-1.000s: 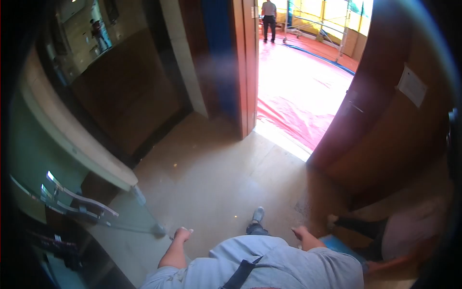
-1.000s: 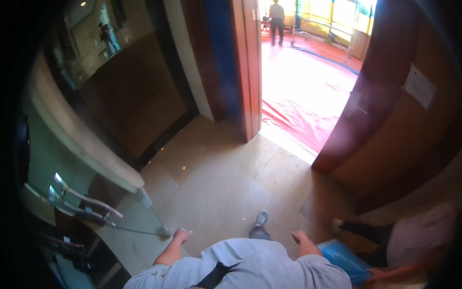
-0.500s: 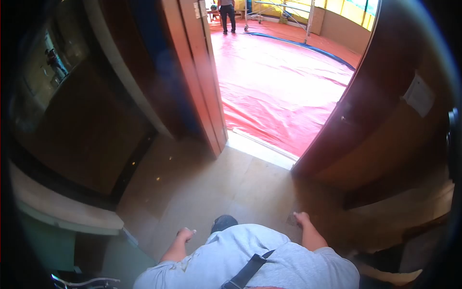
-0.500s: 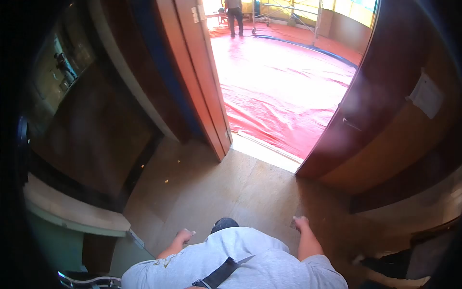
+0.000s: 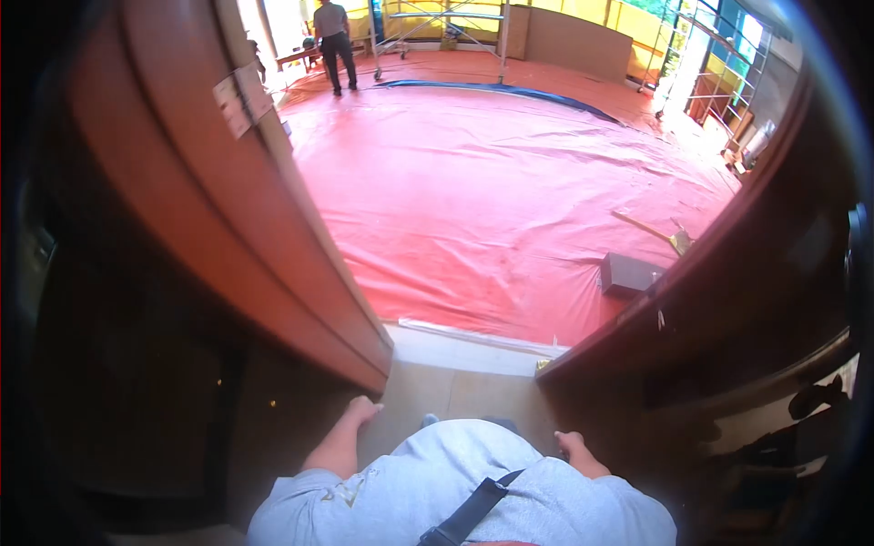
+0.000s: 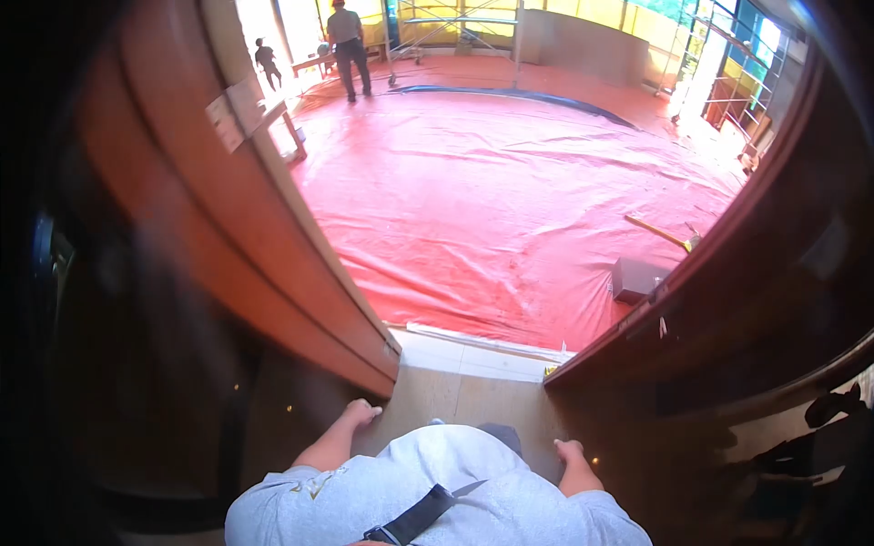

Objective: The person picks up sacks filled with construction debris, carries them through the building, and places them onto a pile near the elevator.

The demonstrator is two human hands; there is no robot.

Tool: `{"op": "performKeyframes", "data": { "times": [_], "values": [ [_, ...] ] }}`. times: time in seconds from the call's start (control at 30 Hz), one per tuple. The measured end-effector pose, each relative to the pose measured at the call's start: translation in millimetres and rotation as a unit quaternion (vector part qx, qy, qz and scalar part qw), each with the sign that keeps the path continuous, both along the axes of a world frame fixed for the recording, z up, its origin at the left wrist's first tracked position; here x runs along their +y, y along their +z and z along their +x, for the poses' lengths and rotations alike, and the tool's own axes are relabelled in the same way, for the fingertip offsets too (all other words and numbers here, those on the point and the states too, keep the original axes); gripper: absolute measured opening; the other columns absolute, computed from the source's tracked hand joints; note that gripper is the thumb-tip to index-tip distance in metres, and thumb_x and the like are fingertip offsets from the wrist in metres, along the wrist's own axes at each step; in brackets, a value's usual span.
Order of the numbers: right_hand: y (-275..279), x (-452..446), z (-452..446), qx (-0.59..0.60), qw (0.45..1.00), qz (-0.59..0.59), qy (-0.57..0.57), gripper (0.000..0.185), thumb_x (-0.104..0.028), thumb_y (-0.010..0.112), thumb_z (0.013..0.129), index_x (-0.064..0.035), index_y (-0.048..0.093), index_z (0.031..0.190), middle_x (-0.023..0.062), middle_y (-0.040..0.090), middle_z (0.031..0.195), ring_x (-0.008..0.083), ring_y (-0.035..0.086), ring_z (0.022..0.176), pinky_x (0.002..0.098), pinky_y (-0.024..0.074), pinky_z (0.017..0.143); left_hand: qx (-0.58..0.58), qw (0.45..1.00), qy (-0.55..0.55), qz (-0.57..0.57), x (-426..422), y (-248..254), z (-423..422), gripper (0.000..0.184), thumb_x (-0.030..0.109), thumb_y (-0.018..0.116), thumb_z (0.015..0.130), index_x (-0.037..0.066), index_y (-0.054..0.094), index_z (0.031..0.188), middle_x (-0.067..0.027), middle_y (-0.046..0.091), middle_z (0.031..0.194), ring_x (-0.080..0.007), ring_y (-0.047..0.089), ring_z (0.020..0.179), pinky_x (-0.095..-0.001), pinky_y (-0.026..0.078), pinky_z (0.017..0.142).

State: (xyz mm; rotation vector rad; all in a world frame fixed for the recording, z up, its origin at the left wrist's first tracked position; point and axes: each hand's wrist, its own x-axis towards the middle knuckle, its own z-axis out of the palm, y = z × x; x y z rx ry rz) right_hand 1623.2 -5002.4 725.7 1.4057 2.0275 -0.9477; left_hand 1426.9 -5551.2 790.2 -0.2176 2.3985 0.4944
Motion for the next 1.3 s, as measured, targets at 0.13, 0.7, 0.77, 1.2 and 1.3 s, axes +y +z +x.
{"op": "performKeyframes", "data": {
  "times": [0.13, 0.7, 0.77, 1.2, 1.3],
  "values": [
    [59, -28, -50, -0.030, 0.993, -0.054, -0.102, 0.039, -0.035, 0.062, 0.075, 0.0036, 0.059, 0.083, 0.0131, 0.058, 0.068, 0.0222, 0.054, 0.055, 0.0366, 0.0422, 0.050, 0.014, 0.999, -0.028, 0.041, 39, 41, -167, 0.050, 0.043, 0.062, 0.070, -0.002, 0.060, 0.092, -0.0212, 0.060, 0.094, -0.0315, 0.057, 0.091, -0.0375, 0.044, 0.080],
    [-17, 140, -665, 0.041, 0.868, 0.062, 0.490, 0.044, -0.041, 0.045, 0.082, -0.0008, 0.057, 0.071, 0.0120, 0.054, 0.054, 0.0218, 0.050, 0.043, 0.0366, 0.0403, 0.042, -0.109, 0.992, 0.043, -0.041, 57, -5, -477, 0.055, 0.049, 0.055, 0.073, -0.004, 0.062, 0.086, -0.0206, 0.061, 0.085, -0.0307, 0.060, 0.074, -0.0378, 0.047, 0.068],
    [51, 116, -764, 0.048, 0.959, 0.005, 0.280, 0.042, -0.040, 0.045, 0.083, -0.0006, 0.056, 0.072, 0.0123, 0.054, 0.054, 0.0225, 0.049, 0.042, 0.0370, 0.0393, 0.040, -0.109, 0.990, 0.091, -0.017, 51, 4, -504, 0.056, 0.049, 0.055, 0.074, -0.005, 0.062, 0.085, -0.0198, 0.062, 0.081, -0.0296, 0.061, 0.067, -0.0368, 0.048, 0.063],
    [23, -38, -1109, -0.030, 0.733, 0.038, 0.679, 0.026, -0.021, 0.040, 0.086, -0.0084, 0.055, 0.102, 0.0105, 0.062, 0.069, 0.0214, 0.061, 0.060, 0.0369, 0.0477, 0.056, -0.134, 0.975, 0.178, -0.001, -76, -34, -810, 0.052, 0.047, 0.052, 0.076, 0.004, 0.057, 0.106, -0.0196, 0.057, 0.103, -0.0302, 0.055, 0.097, -0.0361, 0.044, 0.081],
    [62, -90, -1179, -0.039, 0.828, -0.027, 0.559, 0.026, -0.022, 0.042, 0.085, -0.0079, 0.056, 0.103, 0.0111, 0.061, 0.071, 0.0222, 0.060, 0.058, 0.0367, 0.0470, 0.054, -0.074, 0.976, 0.202, -0.044, -118, -24, -947, 0.055, 0.048, 0.052, 0.076, 0.000, 0.058, 0.102, -0.0219, 0.055, 0.105, -0.0321, 0.053, 0.100, -0.0390, 0.042, 0.085]
  ]
}}
